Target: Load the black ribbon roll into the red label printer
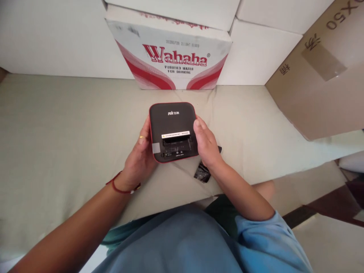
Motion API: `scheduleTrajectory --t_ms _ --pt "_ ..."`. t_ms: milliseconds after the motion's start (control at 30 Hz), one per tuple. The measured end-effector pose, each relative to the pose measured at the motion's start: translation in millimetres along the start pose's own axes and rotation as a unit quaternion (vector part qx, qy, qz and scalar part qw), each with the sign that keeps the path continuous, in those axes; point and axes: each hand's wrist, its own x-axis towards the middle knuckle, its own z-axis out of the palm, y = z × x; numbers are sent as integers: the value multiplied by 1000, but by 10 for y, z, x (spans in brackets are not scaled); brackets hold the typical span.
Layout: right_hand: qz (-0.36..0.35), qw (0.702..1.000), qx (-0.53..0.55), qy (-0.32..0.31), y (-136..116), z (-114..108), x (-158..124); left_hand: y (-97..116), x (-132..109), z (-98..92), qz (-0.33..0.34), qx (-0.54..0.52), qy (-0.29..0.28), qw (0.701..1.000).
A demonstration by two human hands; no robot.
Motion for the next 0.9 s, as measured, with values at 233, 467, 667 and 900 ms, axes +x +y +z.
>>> scheduleTrajectory --t_ms 233,467,667,900 --pt "-170 971 -168 -5 -107 -205 109 5 69 -129 -56 -52 -3 997" --pt "-431 851 -248 -166 -111 -564 -127 62 66 -152 -65 -17 -6 998" --pt "-474 823 -247 -191 77 -620 -56 34 44 -193 -75 12 7 997" --pt "-487 821 -229 -189 168 -580 -51 44 47 -156 -43 55 12 997"
